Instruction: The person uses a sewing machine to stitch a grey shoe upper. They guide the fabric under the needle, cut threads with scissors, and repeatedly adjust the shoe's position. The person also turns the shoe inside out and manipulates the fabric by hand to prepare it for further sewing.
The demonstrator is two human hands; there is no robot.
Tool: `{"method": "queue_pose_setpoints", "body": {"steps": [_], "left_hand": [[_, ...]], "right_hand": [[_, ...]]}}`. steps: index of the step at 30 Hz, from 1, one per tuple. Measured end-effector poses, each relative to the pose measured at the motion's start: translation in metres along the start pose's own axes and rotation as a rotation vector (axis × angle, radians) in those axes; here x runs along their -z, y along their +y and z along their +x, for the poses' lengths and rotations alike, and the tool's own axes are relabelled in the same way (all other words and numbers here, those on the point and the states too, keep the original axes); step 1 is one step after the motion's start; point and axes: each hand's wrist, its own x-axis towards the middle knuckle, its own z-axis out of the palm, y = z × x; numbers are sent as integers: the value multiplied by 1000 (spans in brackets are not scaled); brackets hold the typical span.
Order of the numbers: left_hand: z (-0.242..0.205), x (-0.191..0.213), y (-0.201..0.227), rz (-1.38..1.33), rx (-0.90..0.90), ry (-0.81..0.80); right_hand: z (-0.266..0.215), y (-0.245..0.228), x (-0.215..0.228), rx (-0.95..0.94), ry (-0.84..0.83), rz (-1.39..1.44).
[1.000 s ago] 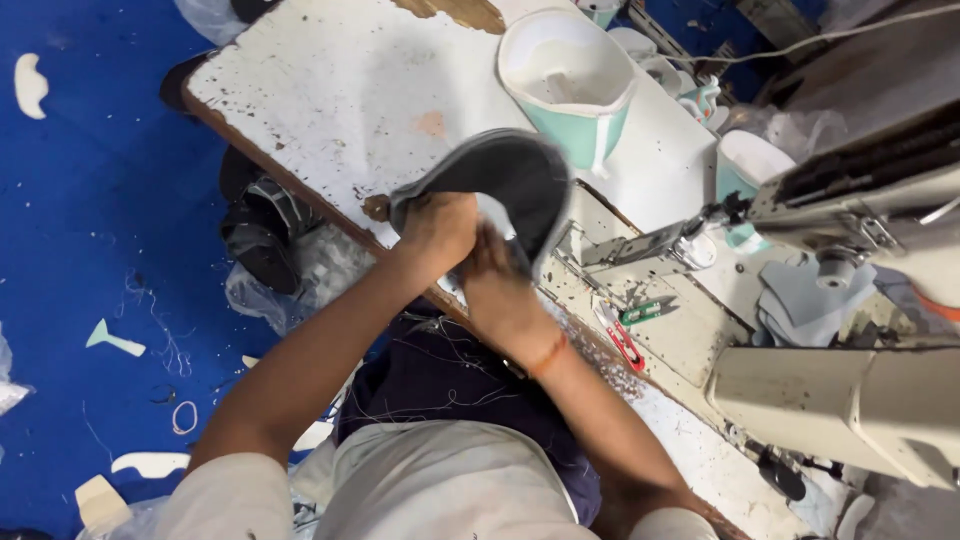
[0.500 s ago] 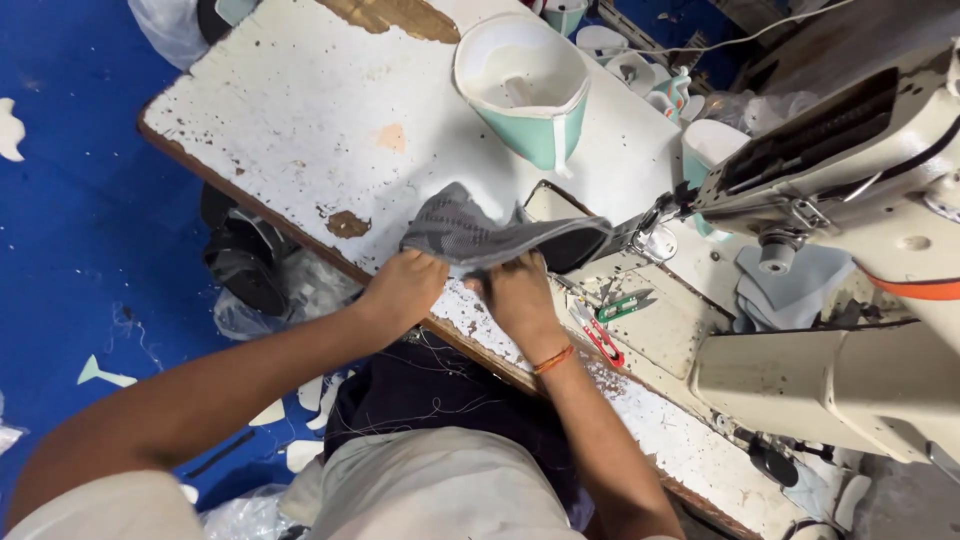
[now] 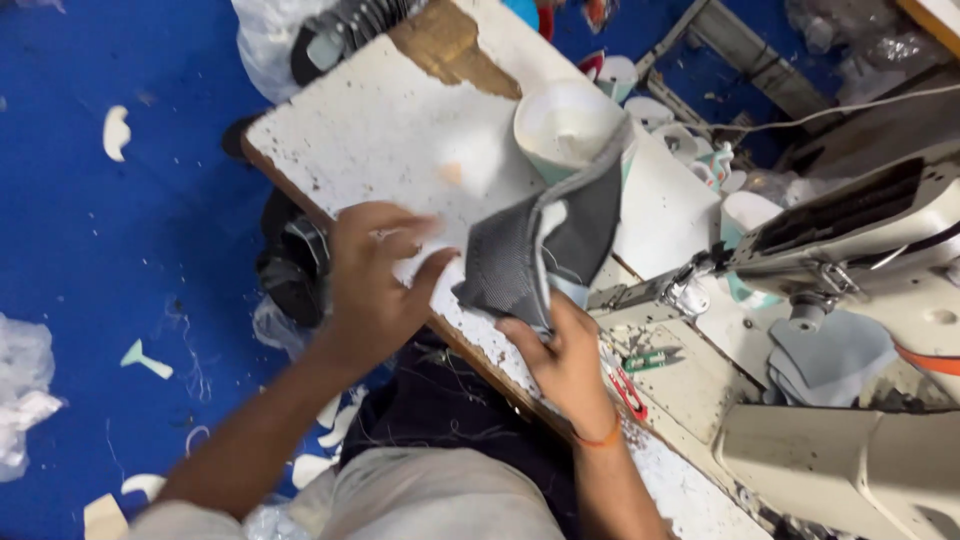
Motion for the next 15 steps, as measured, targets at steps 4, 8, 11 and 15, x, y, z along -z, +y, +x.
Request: {"method": "queue_pose_setpoints", "body": {"steps": [4,8,11,15], "left_hand": [[-49,-43,1,-817,709,40],[-62,-66,16,-1488,930,-70],[-58,-62,22,-1418,905,-98],[-30,-32,35,-1364,699,-273]], "right_hand": [[-5,-7,5,-26,64,192],[-19,4,-2,39,-23,193],[-39,44,-1,-11,23,360],[-29,37,19,-142,155,594]]}}
